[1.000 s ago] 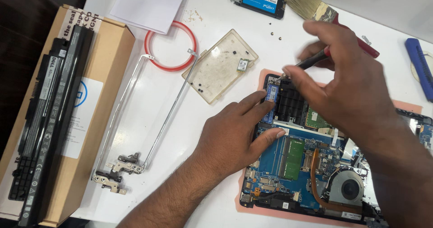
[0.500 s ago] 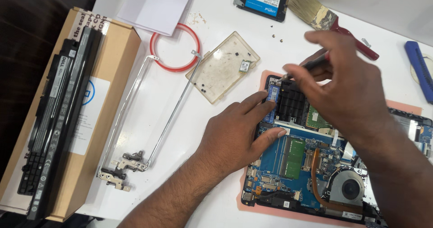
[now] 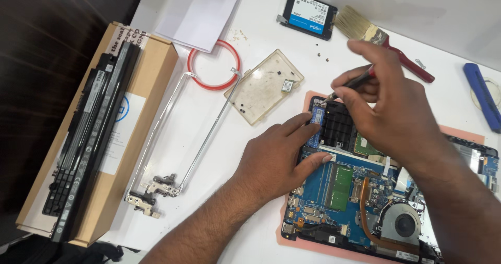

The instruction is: The person connects a white ribbon cable to the motherboard, then installs a blue mini PCIe card and secures it with a screwdriver. The person also installs a small wireless card and fastens it with screws. The laptop remains open on the workbench throughout.

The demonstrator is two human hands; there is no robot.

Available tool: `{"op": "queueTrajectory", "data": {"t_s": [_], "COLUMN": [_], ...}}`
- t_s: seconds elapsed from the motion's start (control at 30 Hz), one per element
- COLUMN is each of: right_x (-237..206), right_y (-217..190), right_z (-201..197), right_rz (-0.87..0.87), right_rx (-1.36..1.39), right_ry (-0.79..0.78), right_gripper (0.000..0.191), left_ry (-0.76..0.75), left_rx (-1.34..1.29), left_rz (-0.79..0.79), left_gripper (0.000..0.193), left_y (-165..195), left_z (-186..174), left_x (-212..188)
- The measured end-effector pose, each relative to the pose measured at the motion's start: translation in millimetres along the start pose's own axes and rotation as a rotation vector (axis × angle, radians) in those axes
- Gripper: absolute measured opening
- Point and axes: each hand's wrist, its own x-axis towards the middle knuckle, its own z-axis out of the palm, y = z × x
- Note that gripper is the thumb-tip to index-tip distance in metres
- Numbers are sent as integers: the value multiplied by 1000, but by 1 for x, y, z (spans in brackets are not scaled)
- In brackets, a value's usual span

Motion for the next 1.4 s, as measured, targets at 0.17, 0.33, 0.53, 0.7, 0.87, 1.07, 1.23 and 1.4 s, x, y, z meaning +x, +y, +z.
{"op": "queueTrajectory", "data": {"t_s": [0.17, 0.33, 0.53, 0.7, 0.87, 1.07, 1.23, 1.4], "right_x": [0, 2, 19, 62, 90, 103, 103, 84], "right_y": [0, -3, -11, -19, -31, -27, -12, -21], "right_z": [0, -5, 2, 30, 47, 50, 33, 13], "right_rz": [87, -73, -150, -174, -167, -112, -256, 144], "right_rx": [-85, -61, 44, -490, -743, -737, -236, 62], "right_ry": [12, 39, 72, -385, -704, -762, -508, -499], "right_gripper": [57, 57, 53, 54, 53, 26, 20, 26], "left_ry": [28, 14, 198, 305, 210, 258, 585, 619], "left_rx": [-6, -15, -84, -148, -137, -126, -235, -557], "left_rz": [16, 15, 61, 47, 11, 7, -37, -241], "left_gripper": [64, 64, 47, 27, 26, 23, 28, 42], "left_y": [1, 1, 0, -3, -1, -3, -7, -14], "left_z": [-2, -2, -2, -7, -9, -9, -15, -29], "left_x": [0, 0, -3, -5, -4, -5, -7, -2]}}
